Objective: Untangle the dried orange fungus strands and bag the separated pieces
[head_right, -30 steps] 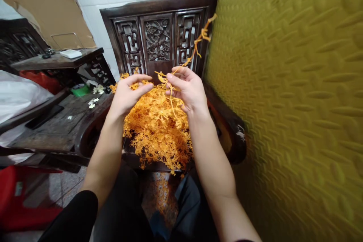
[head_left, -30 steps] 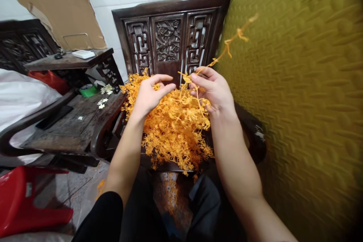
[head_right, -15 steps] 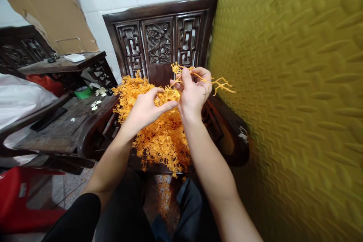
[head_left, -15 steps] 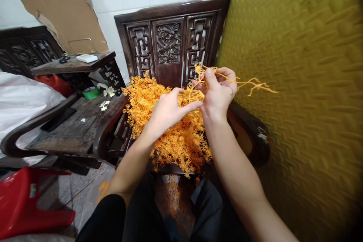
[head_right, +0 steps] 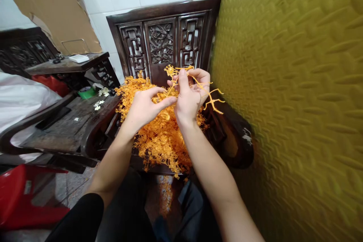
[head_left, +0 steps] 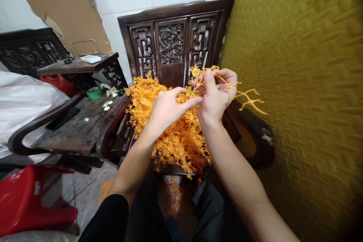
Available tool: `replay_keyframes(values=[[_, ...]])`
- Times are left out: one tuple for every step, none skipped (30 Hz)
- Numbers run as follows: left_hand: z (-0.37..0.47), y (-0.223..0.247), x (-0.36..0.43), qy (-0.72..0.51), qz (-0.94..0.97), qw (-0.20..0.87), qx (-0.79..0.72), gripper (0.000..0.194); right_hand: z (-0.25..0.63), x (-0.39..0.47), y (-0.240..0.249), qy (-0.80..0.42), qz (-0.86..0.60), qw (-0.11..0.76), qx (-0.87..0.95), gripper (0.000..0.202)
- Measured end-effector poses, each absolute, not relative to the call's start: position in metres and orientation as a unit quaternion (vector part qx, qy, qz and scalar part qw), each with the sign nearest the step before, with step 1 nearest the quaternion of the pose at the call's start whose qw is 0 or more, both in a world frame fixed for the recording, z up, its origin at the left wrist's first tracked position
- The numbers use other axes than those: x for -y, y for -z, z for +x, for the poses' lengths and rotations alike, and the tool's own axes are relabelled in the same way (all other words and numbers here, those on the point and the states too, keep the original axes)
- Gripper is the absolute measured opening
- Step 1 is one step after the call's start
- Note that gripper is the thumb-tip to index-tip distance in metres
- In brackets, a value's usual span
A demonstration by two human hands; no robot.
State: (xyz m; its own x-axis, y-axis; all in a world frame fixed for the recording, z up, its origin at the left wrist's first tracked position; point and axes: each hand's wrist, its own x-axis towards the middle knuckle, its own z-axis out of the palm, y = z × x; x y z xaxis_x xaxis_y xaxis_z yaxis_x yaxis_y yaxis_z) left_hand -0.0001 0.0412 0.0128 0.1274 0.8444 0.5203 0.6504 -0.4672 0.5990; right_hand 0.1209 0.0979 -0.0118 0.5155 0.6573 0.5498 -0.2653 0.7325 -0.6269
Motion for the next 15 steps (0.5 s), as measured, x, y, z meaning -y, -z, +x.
replay_keyframes(values=[[0.001, -0.012, -0.042, -0.417, 0.759, 0.136, -0.481, 0.042, 0.118, -0.096, 0.011, -0.285, -0.237, 0.839, 0.4, 0.037], [0.001, -0.012, -0.043, -0.406, 0.774, 0.161, -0.458, 0.035, 0.117, -0.096, 0.01, -0.292, -0.238, 0.836, 0.399, 0.037], [0.001, -0.013, -0.044, -0.394, 0.785, 0.187, -0.44, 0.031, 0.117, -0.097, 0.01, -0.296, -0.244, 0.831, 0.403, 0.037], [0.0, -0.014, -0.045, -0.384, 0.791, 0.208, -0.429, 0.031, 0.12, -0.098, 0.009, -0.302, -0.25, 0.823, 0.412, 0.037], [-0.002, -0.015, -0.045, -0.377, 0.792, 0.22, -0.427, 0.032, 0.125, -0.1, 0.008, -0.311, -0.256, 0.81, 0.426, 0.037], [-0.006, -0.017, -0.046, -0.371, 0.79, 0.223, -0.435, 0.033, 0.133, -0.102, 0.007, -0.326, -0.26, 0.792, 0.446, 0.039], [-0.01, -0.019, -0.046, -0.367, 0.785, 0.222, -0.447, 0.033, 0.143, -0.103, 0.005, -0.349, -0.267, 0.763, 0.474, 0.041], [-0.014, -0.02, -0.046, -0.363, 0.78, 0.222, -0.459, 0.032, 0.157, -0.104, 0.003, -0.378, -0.276, 0.724, 0.506, 0.043], [-0.02, -0.022, -0.046, -0.358, 0.776, 0.224, -0.469, 0.031, 0.173, -0.103, 0.001, -0.408, -0.292, 0.672, 0.544, 0.045], [-0.026, -0.024, -0.046, -0.351, 0.774, 0.226, -0.477, 0.029, 0.189, -0.102, -0.002, -0.436, -0.322, 0.606, 0.582, 0.047], [-0.031, -0.026, -0.046, -0.341, 0.772, 0.232, -0.484, 0.027, 0.206, -0.1, -0.004, -0.455, -0.358, 0.537, 0.614, 0.051], [-0.036, -0.027, -0.046, -0.329, 0.77, 0.24, -0.491, 0.026, 0.221, -0.098, -0.007, -0.456, -0.386, 0.481, 0.641, 0.058], [-0.041, -0.028, -0.045, -0.318, 0.77, 0.247, -0.495, 0.024, 0.233, -0.095, -0.009, -0.431, -0.398, 0.466, 0.662, 0.063], [-0.044, -0.029, -0.046, -0.307, 0.772, 0.252, -0.497, 0.022, 0.242, -0.091, -0.011, -0.403, -0.392, 0.469, 0.681, 0.063], [-0.046, -0.029, -0.046, -0.296, 0.775, 0.255, -0.497, 0.021, 0.248, -0.087, -0.012, -0.376, -0.384, 0.472, 0.699, 0.063]])
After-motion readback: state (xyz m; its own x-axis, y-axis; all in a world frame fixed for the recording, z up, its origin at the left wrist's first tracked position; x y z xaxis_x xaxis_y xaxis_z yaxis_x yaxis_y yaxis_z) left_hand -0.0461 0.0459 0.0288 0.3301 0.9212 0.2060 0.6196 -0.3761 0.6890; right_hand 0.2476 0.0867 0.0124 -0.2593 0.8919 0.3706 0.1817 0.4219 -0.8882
